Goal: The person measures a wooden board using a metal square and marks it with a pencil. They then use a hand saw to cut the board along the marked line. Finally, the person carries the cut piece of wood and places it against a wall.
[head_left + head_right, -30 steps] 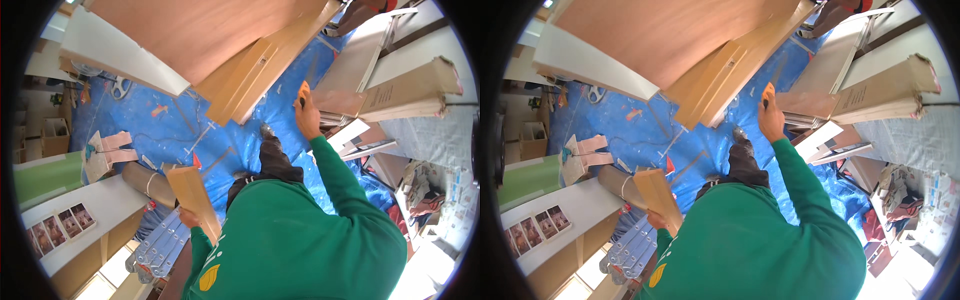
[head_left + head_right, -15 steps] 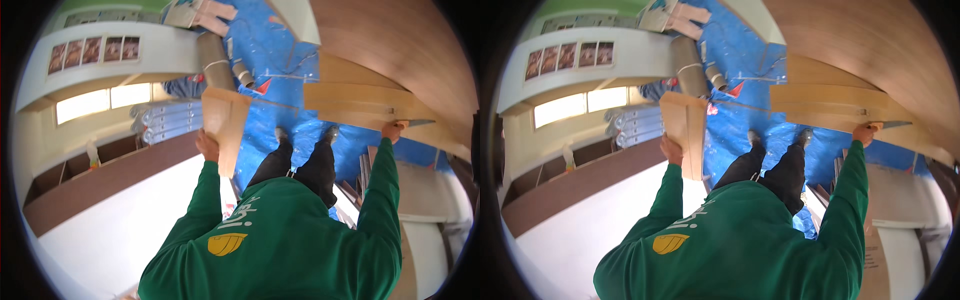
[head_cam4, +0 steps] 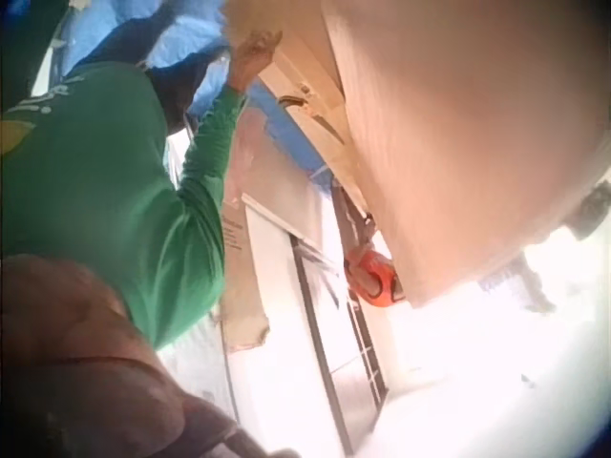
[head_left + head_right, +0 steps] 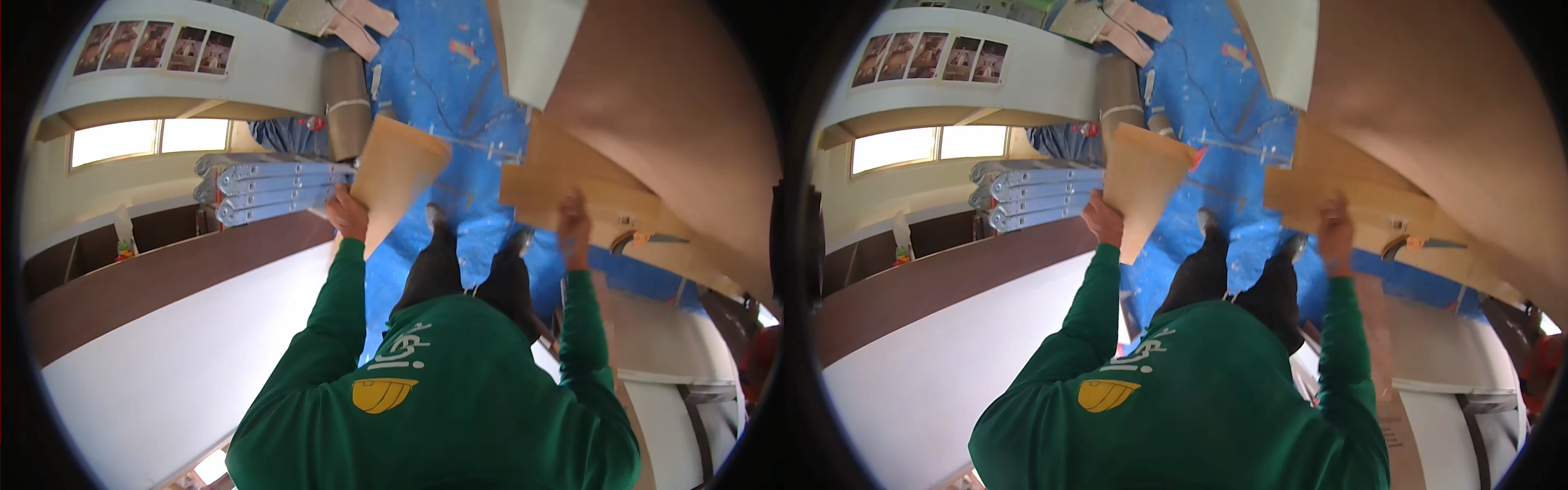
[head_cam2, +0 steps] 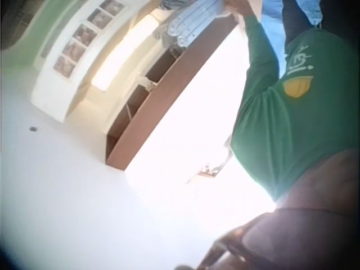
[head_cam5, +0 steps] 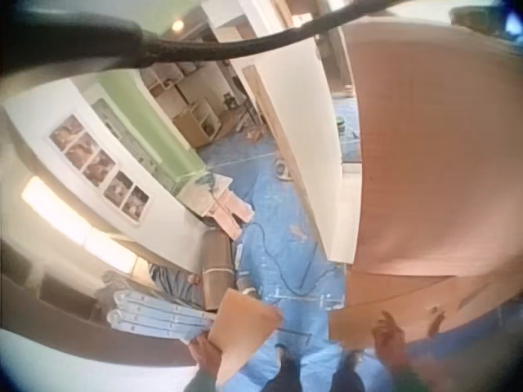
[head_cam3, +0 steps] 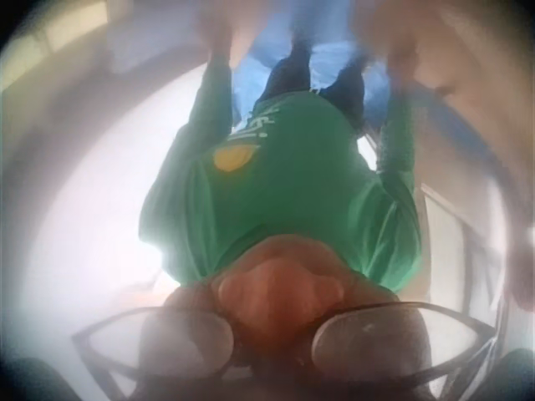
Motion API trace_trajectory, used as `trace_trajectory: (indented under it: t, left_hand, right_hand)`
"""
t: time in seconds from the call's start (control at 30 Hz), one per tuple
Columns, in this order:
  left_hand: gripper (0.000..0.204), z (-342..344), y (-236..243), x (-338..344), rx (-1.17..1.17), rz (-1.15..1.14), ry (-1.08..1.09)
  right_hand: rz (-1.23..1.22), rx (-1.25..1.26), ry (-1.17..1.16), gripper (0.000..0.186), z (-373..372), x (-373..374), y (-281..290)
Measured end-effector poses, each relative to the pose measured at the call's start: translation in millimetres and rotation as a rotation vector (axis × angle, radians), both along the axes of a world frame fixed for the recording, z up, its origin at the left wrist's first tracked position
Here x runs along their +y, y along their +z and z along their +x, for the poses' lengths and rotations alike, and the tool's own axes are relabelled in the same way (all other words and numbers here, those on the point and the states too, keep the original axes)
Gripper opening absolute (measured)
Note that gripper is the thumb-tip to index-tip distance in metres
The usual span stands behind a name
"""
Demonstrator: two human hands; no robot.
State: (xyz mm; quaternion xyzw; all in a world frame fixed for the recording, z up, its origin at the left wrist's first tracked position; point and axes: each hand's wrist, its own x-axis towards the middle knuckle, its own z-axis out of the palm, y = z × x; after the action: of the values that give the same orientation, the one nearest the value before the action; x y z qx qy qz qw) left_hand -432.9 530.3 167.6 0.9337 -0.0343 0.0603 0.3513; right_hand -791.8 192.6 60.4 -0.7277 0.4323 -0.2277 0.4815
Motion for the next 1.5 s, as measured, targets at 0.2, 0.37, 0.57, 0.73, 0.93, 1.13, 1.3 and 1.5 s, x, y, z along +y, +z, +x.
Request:
trace_trajectory:
  t: [0.2, 0.37, 0.57, 0.73, 0.93, 1.13, 1.3, 1.5]
  left_hand:
    - [0.055, 49, -13, -34, -0.215, -0.106, -0.139]
    - [0.042, 134, -35, -30, 0.042, -0.365, -0.016]
    - [0.045, 230, -3, 8, 0.098, -0.216, 0.074]
    - [0.048, 305, 13, 6, -0.023, -0.365, -0.034]
    - [0.061, 359, -16, -58, 0.154, -0.66, -0.168]
    - [0.074, 394, -28, -135, 0.449, -1.006, -0.207]
    - [0.059, 414, -42, -235, 0.505, -1.088, -0.339]
    - [0.051, 411, 18, -330, 0.484, -0.807, -0.769]
  right_hand:
    - [0.028, -0.456, 0.204, 0.056, 222, 93, 163]
    - [0.126, -0.366, 0.392, 0.064, 311, 126, 165]
    - [-0.113, -0.105, 0.552, 0.076, 387, 178, 170]
    - [-0.054, 0.094, 0.583, 0.084, 423, 173, 132]
    - [-0.102, -0.079, 0.53, 0.084, 475, 118, 131]
    - [-0.037, -0.281, 0.52, 0.081, 536, 27, 243]
    - [0.069, -0.209, 0.475, 0.061, 554, -43, 261]
    - [0.046, -0.253, 0.228, 0.054, 554, -80, 257]
